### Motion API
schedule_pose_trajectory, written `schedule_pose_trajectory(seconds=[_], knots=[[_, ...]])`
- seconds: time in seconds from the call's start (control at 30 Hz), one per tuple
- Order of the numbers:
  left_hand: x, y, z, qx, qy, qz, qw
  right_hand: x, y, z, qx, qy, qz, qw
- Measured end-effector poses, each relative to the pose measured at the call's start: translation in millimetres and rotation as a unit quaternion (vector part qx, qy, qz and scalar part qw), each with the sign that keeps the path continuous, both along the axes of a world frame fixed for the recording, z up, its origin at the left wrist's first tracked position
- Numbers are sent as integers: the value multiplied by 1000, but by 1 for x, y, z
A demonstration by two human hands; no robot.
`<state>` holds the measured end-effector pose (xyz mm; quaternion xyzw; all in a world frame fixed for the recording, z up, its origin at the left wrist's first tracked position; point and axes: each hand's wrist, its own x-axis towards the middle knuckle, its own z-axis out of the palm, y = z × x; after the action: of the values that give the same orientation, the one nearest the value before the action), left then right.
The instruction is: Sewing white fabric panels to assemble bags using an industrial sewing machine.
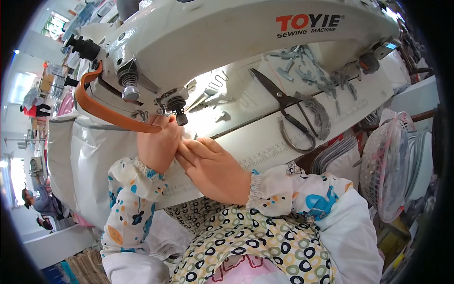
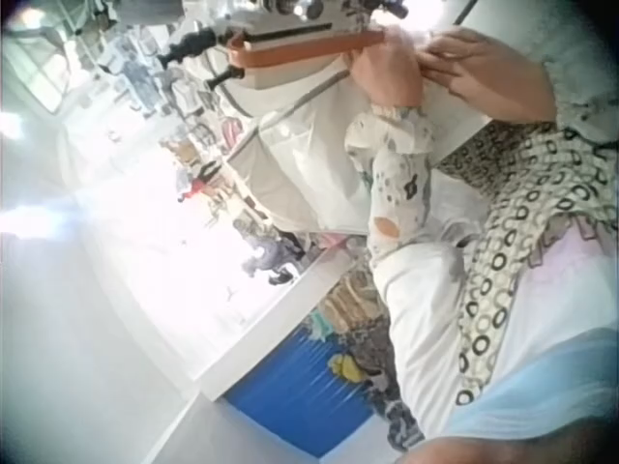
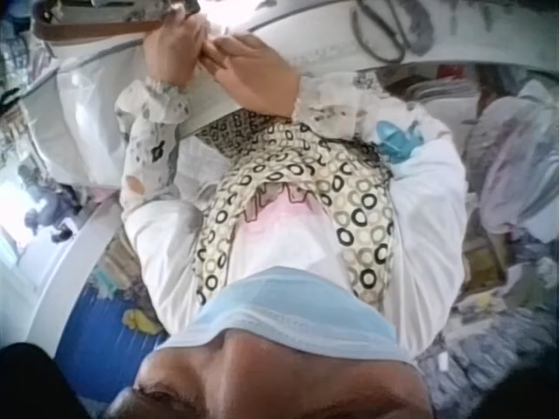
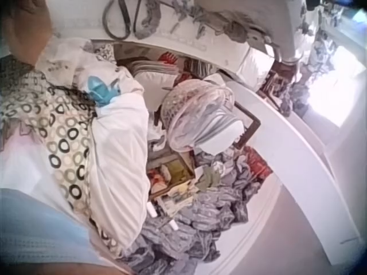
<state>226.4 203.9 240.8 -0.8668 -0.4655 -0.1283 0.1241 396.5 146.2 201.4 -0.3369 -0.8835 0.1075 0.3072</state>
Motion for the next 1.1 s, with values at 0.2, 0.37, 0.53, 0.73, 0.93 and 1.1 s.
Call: schedule_pose_trajectory(seconds=[0.2, 0.37, 0.53, 0.73, 0.93, 1.1], knots=[[-2, 0, 6, -32, -65, -10, 997, -2, 8, -5, -88, 67, 2, 994], [-2, -2, 12, 15, -50, -64, 997, 1, 8, -5, -106, 127, 26, 986], [-2, -5, 12, -23, -9, -26, 999, 4, 7, 1, 1, 30, 33, 999], [0, -4, 10, -28, -5, -15, 999, -7, 9, -4, -28, 21, 30, 999], [-1, -1, 2, -19, 3, -29, 999, -10, 4, -3, -14, 0, 1, 1000], [-7, -1, 3, -16, 16, -15, 1000, -19, 10, 3, -59, 25, 2, 998]])
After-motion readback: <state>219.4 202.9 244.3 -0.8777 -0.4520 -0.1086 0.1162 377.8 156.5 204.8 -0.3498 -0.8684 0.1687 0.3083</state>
